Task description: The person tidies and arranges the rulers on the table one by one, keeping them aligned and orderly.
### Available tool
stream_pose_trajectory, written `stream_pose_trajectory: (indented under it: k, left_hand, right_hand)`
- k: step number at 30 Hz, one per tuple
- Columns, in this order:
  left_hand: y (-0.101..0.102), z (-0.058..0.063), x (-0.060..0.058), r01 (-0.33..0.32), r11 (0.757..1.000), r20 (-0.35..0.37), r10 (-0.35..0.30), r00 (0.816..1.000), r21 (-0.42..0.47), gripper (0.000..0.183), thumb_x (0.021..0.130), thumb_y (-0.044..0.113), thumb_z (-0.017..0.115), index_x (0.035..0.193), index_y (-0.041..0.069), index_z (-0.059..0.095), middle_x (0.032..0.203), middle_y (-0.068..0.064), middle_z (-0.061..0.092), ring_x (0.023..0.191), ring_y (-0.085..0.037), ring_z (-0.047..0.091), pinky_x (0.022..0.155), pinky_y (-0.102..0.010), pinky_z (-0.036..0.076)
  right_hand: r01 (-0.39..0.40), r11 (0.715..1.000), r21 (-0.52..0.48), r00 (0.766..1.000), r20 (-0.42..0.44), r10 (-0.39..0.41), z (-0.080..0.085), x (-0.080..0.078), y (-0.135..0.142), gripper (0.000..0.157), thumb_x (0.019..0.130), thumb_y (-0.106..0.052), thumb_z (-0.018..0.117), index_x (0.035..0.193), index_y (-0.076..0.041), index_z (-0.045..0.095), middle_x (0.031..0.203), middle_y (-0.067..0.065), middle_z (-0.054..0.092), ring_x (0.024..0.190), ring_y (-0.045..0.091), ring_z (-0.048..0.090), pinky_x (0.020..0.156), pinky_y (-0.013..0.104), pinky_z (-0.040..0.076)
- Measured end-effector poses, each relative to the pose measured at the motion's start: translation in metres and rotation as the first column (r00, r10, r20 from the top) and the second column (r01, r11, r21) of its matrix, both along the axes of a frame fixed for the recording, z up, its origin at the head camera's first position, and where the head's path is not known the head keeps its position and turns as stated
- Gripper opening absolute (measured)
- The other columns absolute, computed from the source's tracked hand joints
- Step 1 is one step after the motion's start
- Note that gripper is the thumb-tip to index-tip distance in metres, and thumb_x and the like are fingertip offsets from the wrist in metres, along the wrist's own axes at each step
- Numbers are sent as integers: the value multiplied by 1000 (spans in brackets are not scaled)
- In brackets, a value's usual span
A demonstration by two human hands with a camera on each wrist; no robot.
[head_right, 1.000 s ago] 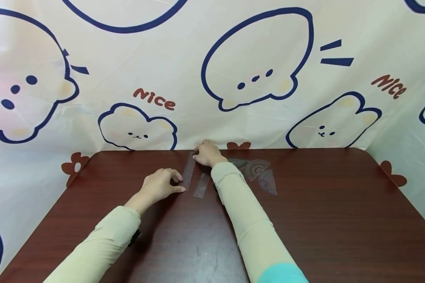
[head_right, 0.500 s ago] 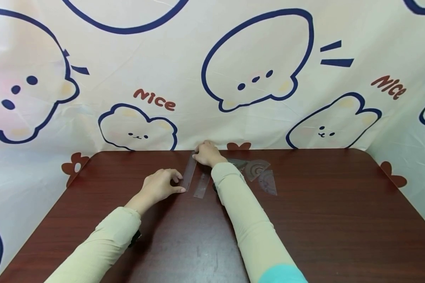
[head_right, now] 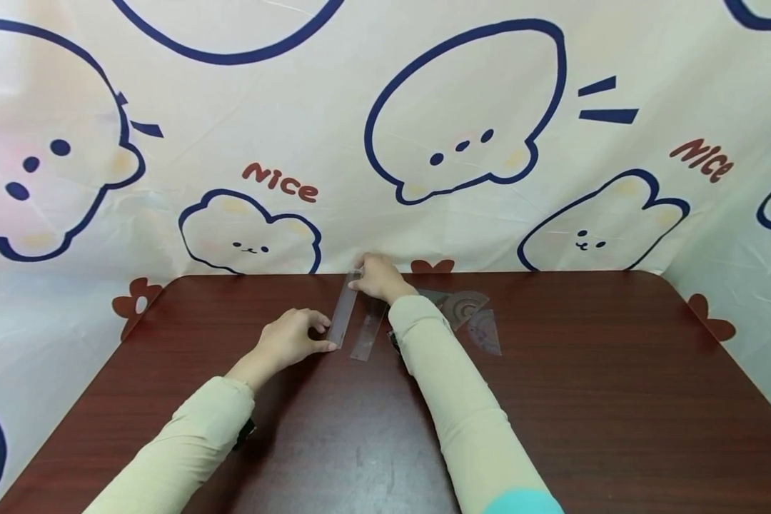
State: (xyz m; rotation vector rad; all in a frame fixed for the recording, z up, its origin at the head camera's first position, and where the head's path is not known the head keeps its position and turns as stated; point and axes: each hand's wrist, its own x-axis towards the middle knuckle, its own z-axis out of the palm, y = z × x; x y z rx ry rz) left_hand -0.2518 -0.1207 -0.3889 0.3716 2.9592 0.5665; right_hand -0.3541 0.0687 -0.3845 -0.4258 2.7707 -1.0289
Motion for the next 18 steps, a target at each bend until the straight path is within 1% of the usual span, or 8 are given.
stream_pose_trajectory:
  k: [3, 5, 7, 12, 18]
  left_hand:
    - [1, 2, 1, -1, 999, 39, -1, 999, 50, 42, 79, 35, 85, 113, 14, 73, 101, 5, 69, 103, -18, 61, 84, -48, 47]
    - [3, 2, 1, 5, 998, 51, -8, 999, 65, 42, 78, 34, 86, 112, 13, 72, 100, 5, 69, 102, -18, 62, 83, -49, 47]
    - [5, 3, 2, 5, 998, 56, -9, 998, 66, 42, 78, 33, 86, 112, 14, 72, 100, 6, 70, 102, -18, 62, 83, -48, 47]
    - [9, 2, 3, 9, 997, 55, -13, 998, 72, 38, 79, 30, 86, 111, 14, 73, 99, 7, 70, 100, -15, 63, 80, -43, 48]
    - [12, 3, 4, 3, 995, 51, -8, 999, 100, 37, 79, 27, 85, 110, 13, 71, 100, 7, 70, 98, -14, 63, 80, -40, 49]
  right_hand:
    - [8, 1000, -25, 1000, 2, -8, 2, 4, 0, 43, 94, -24, 71, 129, -3, 57, 111, 12, 59, 100, 26, 58, 87, 39, 48]
    - [19, 999, -40, 1000, 8, -19, 3, 6, 1, 43, 94, -24, 71, 129, -3, 56, 109, 12, 58, 97, 26, 58, 85, 39, 48]
    - [25, 998, -51, 1000, 9, -24, 3, 8, 3, 43, 94, -25, 71, 129, -3, 56, 107, 11, 58, 95, 25, 57, 84, 38, 48]
    - [22, 998, -56, 1000, -21, -23, 3, 9, 5, 43, 95, -25, 70, 129, -4, 55, 106, 10, 58, 93, 24, 58, 82, 37, 48]
    - [52, 997, -50, 996, -68, -56, 1, 9, 8, 42, 94, -29, 70, 128, -8, 56, 104, 7, 59, 90, 22, 58, 78, 36, 48]
